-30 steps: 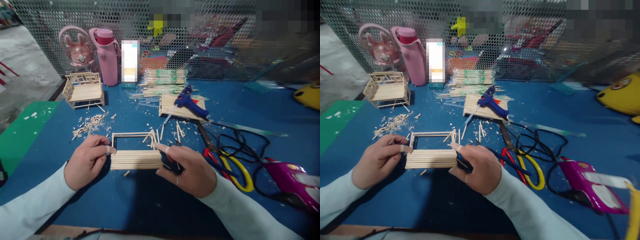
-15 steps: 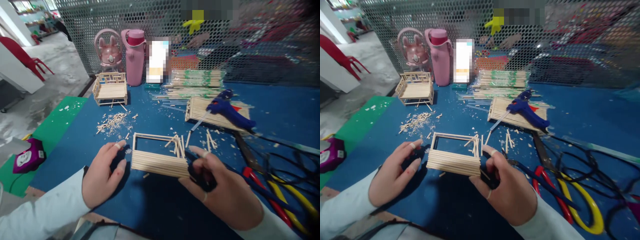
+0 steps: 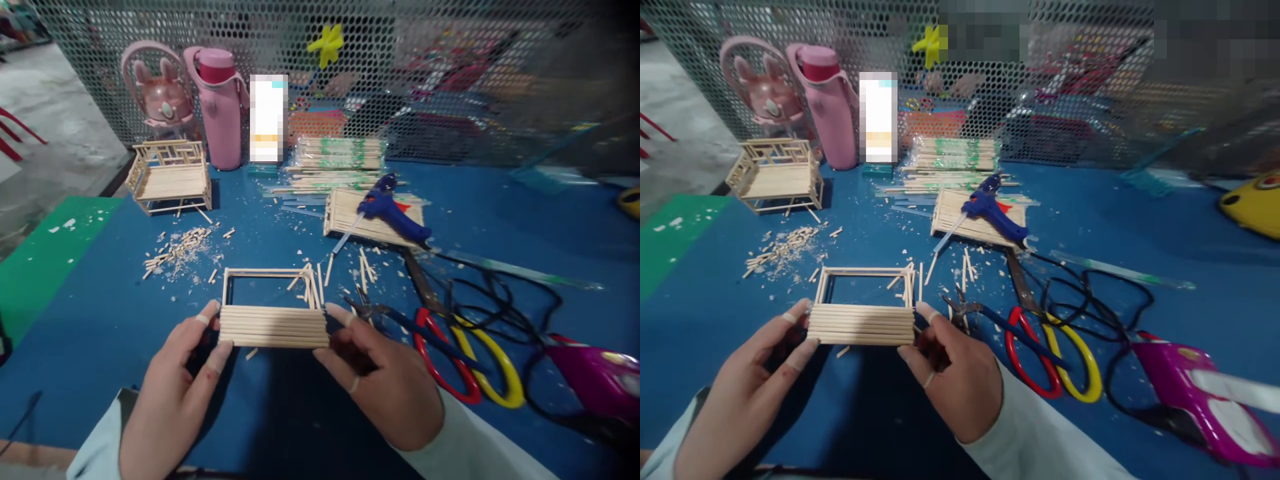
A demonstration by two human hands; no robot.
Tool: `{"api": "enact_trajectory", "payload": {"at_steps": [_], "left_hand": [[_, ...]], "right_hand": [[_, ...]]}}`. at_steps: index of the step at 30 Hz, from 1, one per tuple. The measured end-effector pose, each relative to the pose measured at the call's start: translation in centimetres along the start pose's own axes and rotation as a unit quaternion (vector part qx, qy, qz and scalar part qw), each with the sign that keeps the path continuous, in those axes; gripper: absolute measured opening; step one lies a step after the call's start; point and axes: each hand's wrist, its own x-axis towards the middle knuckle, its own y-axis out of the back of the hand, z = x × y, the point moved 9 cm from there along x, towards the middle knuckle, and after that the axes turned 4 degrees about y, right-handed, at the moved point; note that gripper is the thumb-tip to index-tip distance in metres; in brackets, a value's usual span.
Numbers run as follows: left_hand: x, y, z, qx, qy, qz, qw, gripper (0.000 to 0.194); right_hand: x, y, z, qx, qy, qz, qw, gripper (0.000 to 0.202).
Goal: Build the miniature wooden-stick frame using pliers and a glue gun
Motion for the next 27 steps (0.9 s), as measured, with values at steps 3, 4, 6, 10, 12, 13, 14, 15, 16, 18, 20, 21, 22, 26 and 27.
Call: {"api": "enact_trajectory", "payload": {"at_steps": [3,4,6,10,12,13,14,15,16,18,20,21,22,26,27], "left_hand": [[0.2,0.0,0.1,-0.008,0.007,-0.002,1.0,0.029],[0.3,0.1,0.2,-0.008,0.01,0.002,1.0,0.029],[0.3,0.3,0.4,-0.005,0.011,0.013,1.0,0.031],[0.3,0.1,0.9,-0.003,0.007,0.008,1.0,0.032],[0.4,0.1,1.2,-0.003,0.006,0.004,1.0,0.029],[0.5,0.1,1.3,-0.001,0.004,0.003,1.0,0.027],[0.5,0.1,1.4,0.002,0.001,0.001,1.0,0.025],[0.5,0.1,1.4,0.006,-0.001,-0.002,1.0,0.024],[0.5,0.1,1.5,0.009,-0.003,-0.004,1.0,0.024],[0.5,-0.1,1.5,0.01,-0.004,-0.014,1.0,0.026],[0.5,-0.1,1.4,0.01,-0.002,-0.02,1.0,0.029],[0.5,-0.1,1.4,0.012,-0.002,-0.02,1.0,0.03],[0.5,0.0,1.4,0.018,-0.002,-0.017,1.0,0.031],[0.5,0.3,1.9,0.072,-0.019,-0.003,0.997,0.033],[0.5,0.4,2.0,0.089,-0.028,0.002,0.996,0.033]], "right_hand": [[0.0,0.1,-0.2,-0.007,0.013,0.011,1.0,0.033],[0.0,0.2,-0.2,-0.012,0.016,0.012,1.0,0.033],[-0.1,0.2,-0.1,-0.023,0.024,0.011,0.999,0.031],[-0.2,-0.2,0.3,-0.049,0.054,-0.006,0.997,0.03],[-0.2,-0.3,0.5,-0.061,0.072,-0.014,0.995,0.033],[-0.2,-0.4,0.5,-0.066,0.081,-0.018,0.994,0.034],[-0.1,-0.5,0.5,-0.07,0.091,-0.025,0.993,0.033],[-0.1,-0.6,0.4,-0.072,0.098,-0.03,0.992,0.031],[-0.1,-0.6,0.4,-0.072,0.102,-0.034,0.992,0.03],[0.0,-0.6,0.2,-0.069,0.105,-0.035,0.992,0.032],[0.1,-0.5,0.3,-0.064,0.095,-0.031,0.993,0.033],[0.2,-0.5,0.3,-0.062,0.089,-0.031,0.994,0.032],[0.2,-0.5,0.4,-0.059,0.082,-0.03,0.994,0.03],[0.4,-0.5,0.7,-0.039,0.056,-0.038,0.997,0.028],[0.5,-0.5,0.7,-0.033,0.048,-0.044,0.997,0.031]]}}
